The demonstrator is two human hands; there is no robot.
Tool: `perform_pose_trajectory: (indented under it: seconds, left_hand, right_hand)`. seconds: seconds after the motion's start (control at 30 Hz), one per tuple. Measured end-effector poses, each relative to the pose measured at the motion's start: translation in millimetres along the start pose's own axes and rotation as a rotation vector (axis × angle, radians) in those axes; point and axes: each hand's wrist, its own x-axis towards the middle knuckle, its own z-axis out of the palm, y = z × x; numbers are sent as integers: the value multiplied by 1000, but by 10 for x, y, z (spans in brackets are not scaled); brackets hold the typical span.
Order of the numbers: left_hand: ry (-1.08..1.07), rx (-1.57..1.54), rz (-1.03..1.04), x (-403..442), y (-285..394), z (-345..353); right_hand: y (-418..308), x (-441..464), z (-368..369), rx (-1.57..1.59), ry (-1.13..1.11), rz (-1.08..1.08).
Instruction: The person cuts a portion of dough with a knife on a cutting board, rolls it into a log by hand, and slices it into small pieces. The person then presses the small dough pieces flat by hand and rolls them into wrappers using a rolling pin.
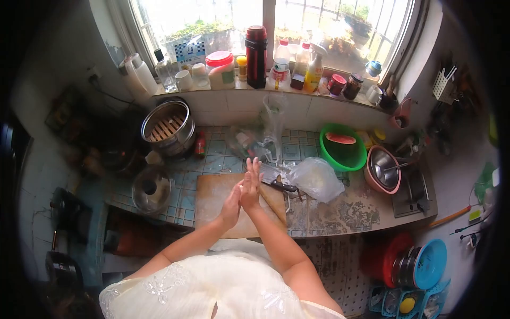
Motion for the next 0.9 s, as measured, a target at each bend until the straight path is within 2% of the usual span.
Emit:
perform_pose_trajectory:
  seconds: [0.03,0.1,0.13,0.17,0.23,0.27,0.33,0.47,0.53,0.57,0.63,0.67,0.73,0.77,0.83,0.87,0.9]
  left_hand:
    - [6,8,7,-20,-52,38]
    - [120,199,-115,-22,-159,126]
    - [292,137,-29,30,-272,174]
    - [297,139,-25,91,-331,111]
    - [399,33,-194,195,-322,-79]
    - [401,37,-193,218,-301,-126]
    - [536,-227,-215,245,-226,-144]
    - [590,-213,-257,233,-396,-263]
    - [640,-235,-365,195,-610,-393]
    - [644,-238,-366,164,-691,-475]
    - [251,24,-416,139,-697,-584]
    - [252,25,-434,109,-781,-582]
    - [297,319,-179,87,-765,-324]
    - [278,315,-208,15,-676,-233]
    - [122,378,-320,-83,-225,-17]
    - [106,372,-339,-73,-255,-52]
    - [118,343,-290,-76,-308,-117]
  right_hand:
    - [51,1,-29,10,-4,-5]
    - [143,-68,-120,-316,124,-209]
    - [197,-95,-94,-202,148,-116]
    - [262,-133,-97,-198,145,-118]
    - [299,-172,-102,91,96,124]
    - [321,-169,-145,97,96,125]
    - [339,-148,-303,35,65,62]
    - [468,-234,-328,63,70,133]
    - [497,-309,-315,14,-9,160]
    - [500,-352,-308,13,-13,161]
    - [381,-382,-272,227,-113,335]
    - [336,-436,-221,226,-109,353]
    - [244,-465,-121,617,-133,563]
    - [343,-504,-113,605,-106,584]
    - [644,-535,-87,408,-223,570]
    - [594,-564,-90,398,-205,585]
    - [448,-595,-74,364,-150,504]
